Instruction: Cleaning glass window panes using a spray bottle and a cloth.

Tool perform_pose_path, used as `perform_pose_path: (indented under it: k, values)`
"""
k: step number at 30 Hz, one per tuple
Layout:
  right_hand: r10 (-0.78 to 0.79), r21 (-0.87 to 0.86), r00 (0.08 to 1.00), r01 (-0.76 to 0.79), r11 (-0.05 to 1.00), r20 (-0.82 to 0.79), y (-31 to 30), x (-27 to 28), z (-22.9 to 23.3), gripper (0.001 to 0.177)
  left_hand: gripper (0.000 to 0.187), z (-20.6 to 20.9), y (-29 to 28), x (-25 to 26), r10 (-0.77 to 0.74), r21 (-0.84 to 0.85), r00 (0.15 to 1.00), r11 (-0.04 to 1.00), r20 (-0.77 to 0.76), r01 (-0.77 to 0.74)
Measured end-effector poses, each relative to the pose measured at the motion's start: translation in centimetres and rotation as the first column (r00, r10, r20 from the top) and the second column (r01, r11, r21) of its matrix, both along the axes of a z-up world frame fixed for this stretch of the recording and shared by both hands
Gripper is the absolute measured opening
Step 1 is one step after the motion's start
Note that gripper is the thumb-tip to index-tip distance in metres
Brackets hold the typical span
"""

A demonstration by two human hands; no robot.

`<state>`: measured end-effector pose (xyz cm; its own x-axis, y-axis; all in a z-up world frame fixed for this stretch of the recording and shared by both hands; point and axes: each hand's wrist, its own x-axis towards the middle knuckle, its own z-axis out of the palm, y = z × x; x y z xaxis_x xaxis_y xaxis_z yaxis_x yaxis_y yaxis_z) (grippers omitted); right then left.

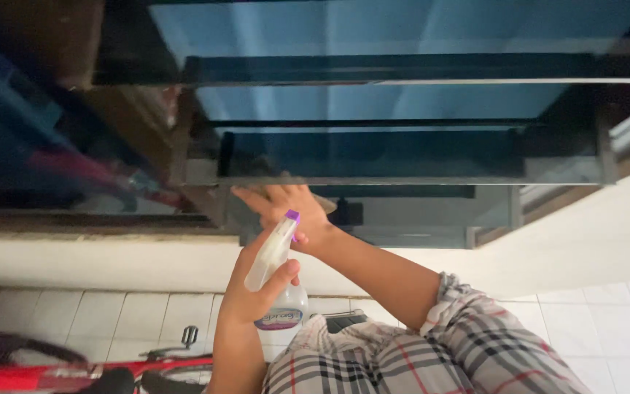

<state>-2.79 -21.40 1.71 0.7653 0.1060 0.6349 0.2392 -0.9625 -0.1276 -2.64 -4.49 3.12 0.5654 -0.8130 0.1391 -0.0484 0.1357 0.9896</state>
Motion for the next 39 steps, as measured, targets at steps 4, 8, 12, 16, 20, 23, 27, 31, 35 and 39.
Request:
perform_pose_path:
  k: [4,8,12,16,20,23,27,31,35,39]
  values:
    - [-0.067,0.064,0.950,0.090,0.994,-0.304,-5.2,-3.1,-1.3,0.052,0.054,0.4,-2.9,-0.3,-0.104,-0.033,0.994,0.994,-0.016,0.103]
    - [-0.569,-0.082,0.749,0.579,0.811,-0.339,-14.4,-11.2,-2.3,0.035,0.041,0.8,-6.1,-0.8,-0.188,0.112,0.980,0.977,0.069,0.180]
    - [-0.818,0.030,0.518,0.848,0.529,-0.250,-17.9,-19.7,-3.1,0.036,0.041,0.3,-8.7,-1.5,-0.279,0.108,0.959,0.956,0.051,0.272]
    - [-0.810,0.143,0.579,0.813,0.564,-0.094,-12.4,-24.2,-1.8,0.067,0.040,0.4,-9.7,-1.7,-0.339,0.202,0.931,0.929,0.136,0.309]
    - [-0.810,0.147,0.564,0.825,0.545,-0.162,-11.8,-25.0,-3.0,0.074,0.039,0.7,-9.9,-1.7,-0.347,0.169,0.927,0.931,0.143,0.323]
    - [-0.788,0.107,0.611,0.791,0.602,-0.074,-15.7,-22.0,-3.5,0.068,0.039,0.9,-10.1,-1.9,-0.344,0.154,0.931,0.933,0.123,0.324]
    - [-0.755,0.055,0.656,0.754,0.655,0.009,-23.2,-16.0,-4.5,0.050,0.039,1.0,-10.3,-2.6,-0.363,0.186,0.923,0.923,0.129,0.337]
    - [-0.688,0.007,0.705,0.697,0.717,0.172,-22.0,-16.8,-4.6,0.044,0.040,1.1,-10.4,-2.8,-0.364,0.167,0.923,0.925,0.125,0.342]
    - [-0.736,0.100,0.677,0.733,0.673,-0.013,-14.4,-21.3,-3.5,0.053,0.039,-0.1,-9.8,-2.1,-0.338,0.249,0.937,0.919,0.090,0.307]
    - [-0.699,0.134,0.709,0.704,0.697,-0.094,-11.7,-23.4,-2.7,0.074,0.037,-0.5,-8.9,-1.2,-0.315,0.181,0.947,0.937,0.064,0.299]
